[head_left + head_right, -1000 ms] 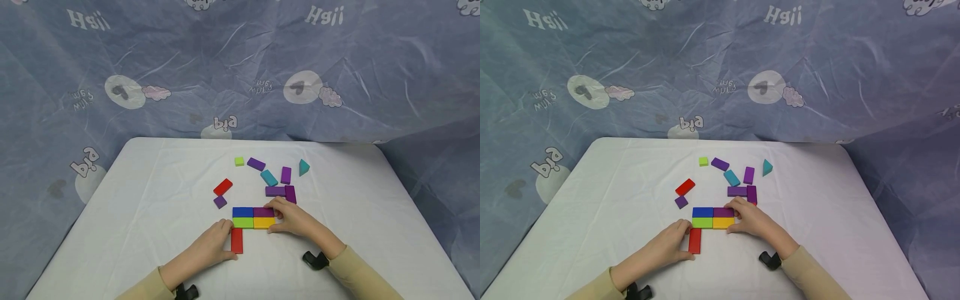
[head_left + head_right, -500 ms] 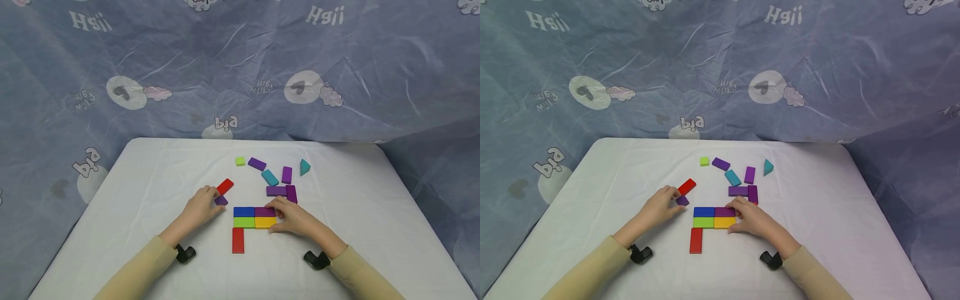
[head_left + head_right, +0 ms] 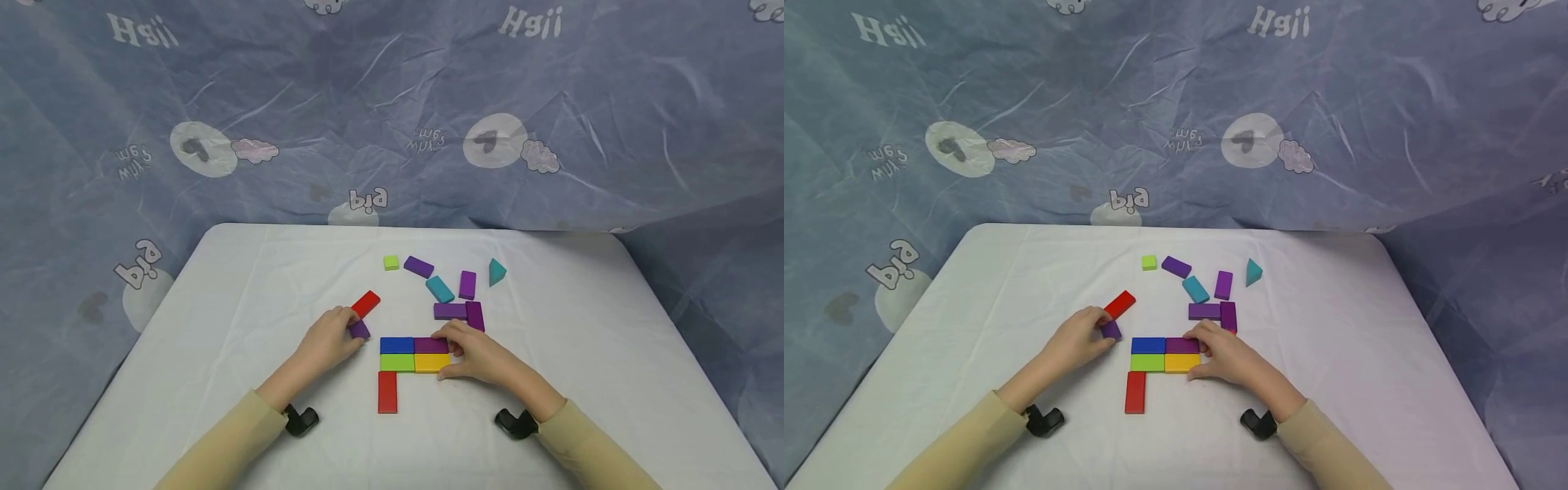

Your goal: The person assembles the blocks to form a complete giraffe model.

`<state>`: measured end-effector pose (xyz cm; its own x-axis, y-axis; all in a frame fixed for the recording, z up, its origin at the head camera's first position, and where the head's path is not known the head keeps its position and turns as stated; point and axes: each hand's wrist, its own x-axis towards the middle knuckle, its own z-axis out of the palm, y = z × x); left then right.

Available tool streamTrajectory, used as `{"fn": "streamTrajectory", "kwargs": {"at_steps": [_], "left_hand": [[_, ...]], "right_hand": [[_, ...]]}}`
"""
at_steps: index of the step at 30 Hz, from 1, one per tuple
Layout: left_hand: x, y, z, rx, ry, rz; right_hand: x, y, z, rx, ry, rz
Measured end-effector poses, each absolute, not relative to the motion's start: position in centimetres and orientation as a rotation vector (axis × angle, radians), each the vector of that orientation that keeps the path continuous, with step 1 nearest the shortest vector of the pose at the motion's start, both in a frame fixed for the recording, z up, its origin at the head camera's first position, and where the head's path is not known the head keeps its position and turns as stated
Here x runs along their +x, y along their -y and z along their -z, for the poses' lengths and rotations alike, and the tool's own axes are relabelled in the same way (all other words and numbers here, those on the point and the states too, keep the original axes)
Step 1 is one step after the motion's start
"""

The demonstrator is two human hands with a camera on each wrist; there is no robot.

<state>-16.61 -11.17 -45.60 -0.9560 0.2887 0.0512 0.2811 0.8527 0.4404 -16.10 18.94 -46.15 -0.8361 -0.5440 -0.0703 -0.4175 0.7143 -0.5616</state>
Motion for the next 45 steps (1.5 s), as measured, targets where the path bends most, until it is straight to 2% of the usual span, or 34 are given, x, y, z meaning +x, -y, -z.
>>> {"fn": "streamTrajectory", "kwargs": {"at_steps": [8,19,25,45], "left_hand": [[-11.7,11.4,43.8,0.870,-2.711,-0.909],[-7.2,9.7,45.2,0.972,-2.632,-0.694],[-6.5,9.5,45.7,1.032,-2.689,-0.647],[-7.1,9.1,46.2,0.881,-2.664,-0.718]], "right_hand": [[-16.1,-18.9,46.1,-0.752,-2.696,0.783],[-16.1,-18.9,46.2,-0.755,-2.693,0.783],[-16.1,-19.0,46.2,-0.768,-2.692,0.790],[-16.3,-19.0,46.2,-0.772,-2.685,0.798]]}}
